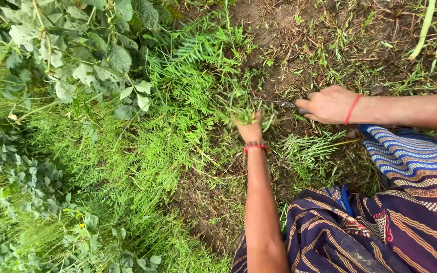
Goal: Using a sickle to cut grass and weeds in an outdoor field.
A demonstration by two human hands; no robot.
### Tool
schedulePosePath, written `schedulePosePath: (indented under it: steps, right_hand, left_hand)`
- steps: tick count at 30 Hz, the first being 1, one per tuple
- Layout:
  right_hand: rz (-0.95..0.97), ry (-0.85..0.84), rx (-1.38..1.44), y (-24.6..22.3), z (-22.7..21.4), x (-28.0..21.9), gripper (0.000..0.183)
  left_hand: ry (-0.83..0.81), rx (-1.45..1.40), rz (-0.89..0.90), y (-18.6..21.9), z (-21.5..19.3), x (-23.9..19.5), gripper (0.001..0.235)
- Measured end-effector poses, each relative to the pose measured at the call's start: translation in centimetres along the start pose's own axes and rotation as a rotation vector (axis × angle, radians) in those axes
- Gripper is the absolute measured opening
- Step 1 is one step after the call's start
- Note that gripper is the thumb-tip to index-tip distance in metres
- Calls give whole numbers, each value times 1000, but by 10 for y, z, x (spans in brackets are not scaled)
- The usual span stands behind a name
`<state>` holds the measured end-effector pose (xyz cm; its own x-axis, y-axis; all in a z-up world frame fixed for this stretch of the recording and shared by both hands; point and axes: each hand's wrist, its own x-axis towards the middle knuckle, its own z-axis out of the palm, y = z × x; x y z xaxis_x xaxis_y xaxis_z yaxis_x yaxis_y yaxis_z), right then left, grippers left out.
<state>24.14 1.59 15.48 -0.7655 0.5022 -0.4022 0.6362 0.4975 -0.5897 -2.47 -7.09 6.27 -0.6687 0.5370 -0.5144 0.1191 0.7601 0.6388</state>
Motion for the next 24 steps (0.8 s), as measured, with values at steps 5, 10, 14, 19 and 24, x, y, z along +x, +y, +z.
schedulePosePath:
  steps: [5,10,14,19,24]
  right_hand:
    - [7,-2,-63,-4,18,11,30]
    - [-17,45,-55,-3,27,1,30]
    - [-28,27,-116,-2,28,-16,29]
    - [-37,-96,-80,1,12,-49,26]
    - [111,-286,-109,-17,-51,-86,43]
  left_hand:
    - [61,-37,125,-16,15,40,106]
    - [154,54,169,-23,6,63,87]
    - [171,162,166,-24,-5,71,42]
    - [149,254,159,-35,-6,59,20]
    - [101,69,-18,-49,-24,24,30]
